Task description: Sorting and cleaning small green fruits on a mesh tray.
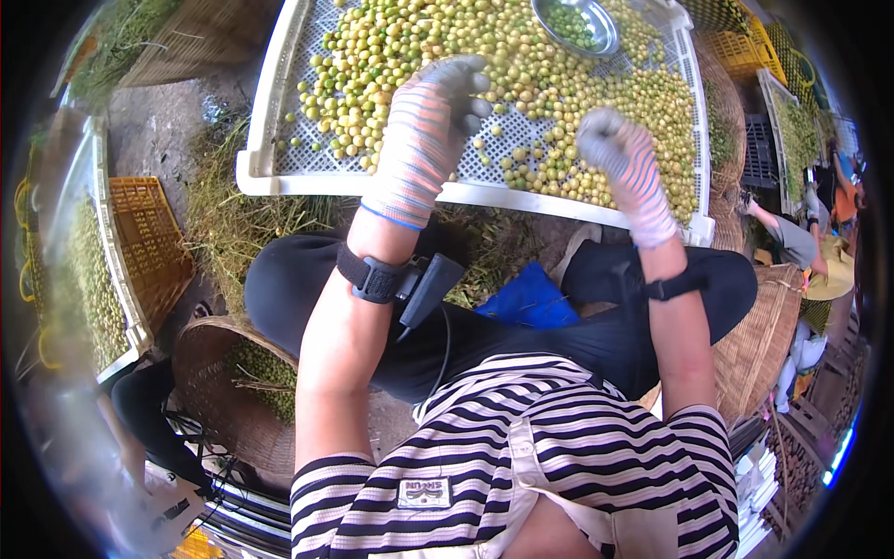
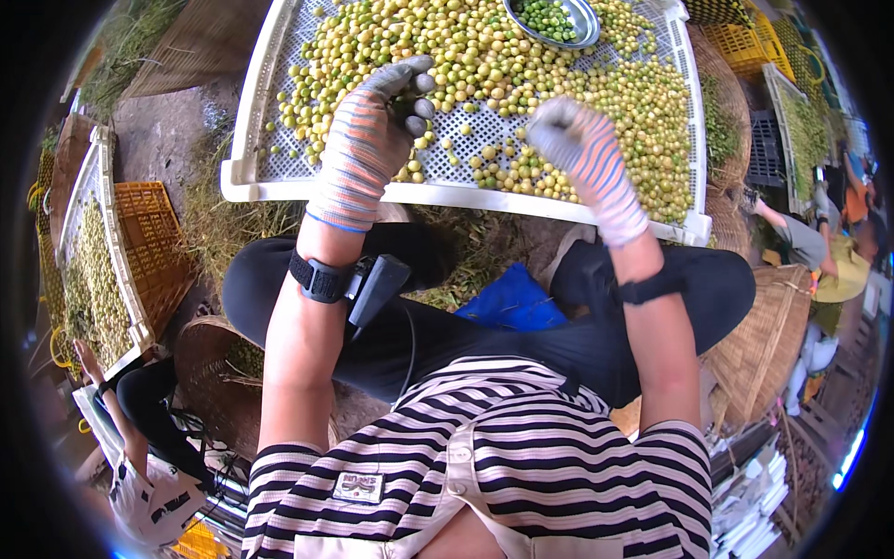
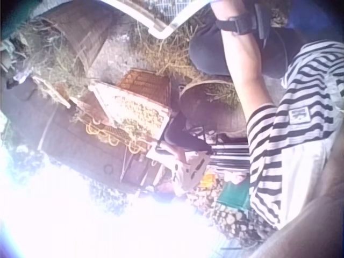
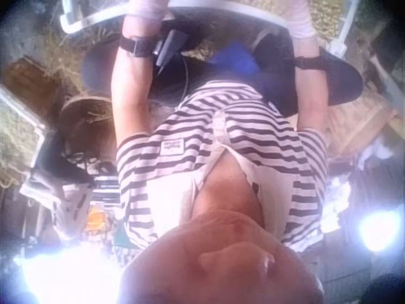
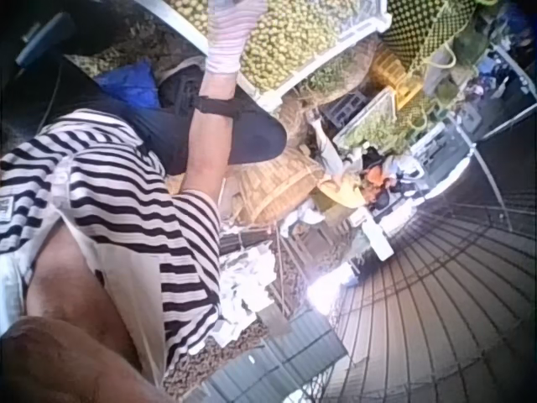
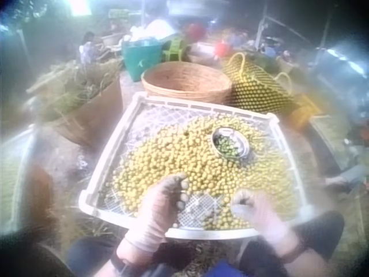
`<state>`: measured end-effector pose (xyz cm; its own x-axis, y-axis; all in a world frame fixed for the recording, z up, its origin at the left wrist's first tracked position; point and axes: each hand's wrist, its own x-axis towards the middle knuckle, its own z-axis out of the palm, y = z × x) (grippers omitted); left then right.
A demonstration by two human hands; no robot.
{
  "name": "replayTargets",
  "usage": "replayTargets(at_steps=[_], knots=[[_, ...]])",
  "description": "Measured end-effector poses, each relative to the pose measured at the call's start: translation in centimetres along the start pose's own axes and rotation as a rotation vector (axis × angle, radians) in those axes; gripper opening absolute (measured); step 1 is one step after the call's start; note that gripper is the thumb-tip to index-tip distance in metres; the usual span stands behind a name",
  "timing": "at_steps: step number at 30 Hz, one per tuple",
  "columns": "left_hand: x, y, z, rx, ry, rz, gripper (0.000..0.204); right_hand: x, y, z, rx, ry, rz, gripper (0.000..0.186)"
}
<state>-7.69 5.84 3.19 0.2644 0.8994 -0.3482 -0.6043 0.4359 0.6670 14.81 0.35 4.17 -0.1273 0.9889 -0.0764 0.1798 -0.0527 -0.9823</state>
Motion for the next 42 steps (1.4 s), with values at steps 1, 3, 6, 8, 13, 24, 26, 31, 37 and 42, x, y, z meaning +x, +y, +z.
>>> replayTargets(at_steps=[1,3,6,8,13,24,26,31,37,42], knots=[[-0.1,0.1,0.2,0.002,0.005,-0.002,0.025,-1.5,-0.1,1.1,-0.037,-0.064,0.010,0.015],[0.1,0.1,-0.3,-0.011,0.002,-0.005,0.025,-3.6,1.6,3.7,-0.659,-0.366,-0.270,0.024],[0.2,-0.1,-0.6,-0.002,0.043,-0.009,0.024,-4.4,1.9,4.5,-0.810,-0.418,-0.101,0.021],[0.0,-0.2,-0.5,0.014,0.056,-0.023,0.024,-2.7,4.9,1.8,-1.057,-0.204,-0.239,0.021],[0.6,-0.4,0.2,0.041,0.072,-0.050,0.024,2.3,4.3,1.8,-1.158,-0.088,-0.289,0.042],[0.8,0.6,-1.4,-0.029,0.065,-0.008,0.028,2.2,5.5,-2.4,-1.457,-0.372,-0.208,0.057],[0.8,0.7,-1.1,-0.039,0.059,-0.022,0.028,0.0,4.1,-5.8,-1.489,-0.456,-0.125,0.051],[1.2,0.1,0.3,-0.070,-0.004,-0.054,0.026,1.3,1.9,-10.6,-1.384,-0.329,0.071,0.026],[2.1,-1.2,-0.2,-0.038,0.059,-0.127,0.021,6.3,3.4,-5.4,-1.204,-0.236,-0.099,0.015],[2.5,-3.1,-0.5,0.001,0.071,-0.154,0.024,7.7,6.1,-2.4,-1.473,-0.223,-0.334,0.014]])
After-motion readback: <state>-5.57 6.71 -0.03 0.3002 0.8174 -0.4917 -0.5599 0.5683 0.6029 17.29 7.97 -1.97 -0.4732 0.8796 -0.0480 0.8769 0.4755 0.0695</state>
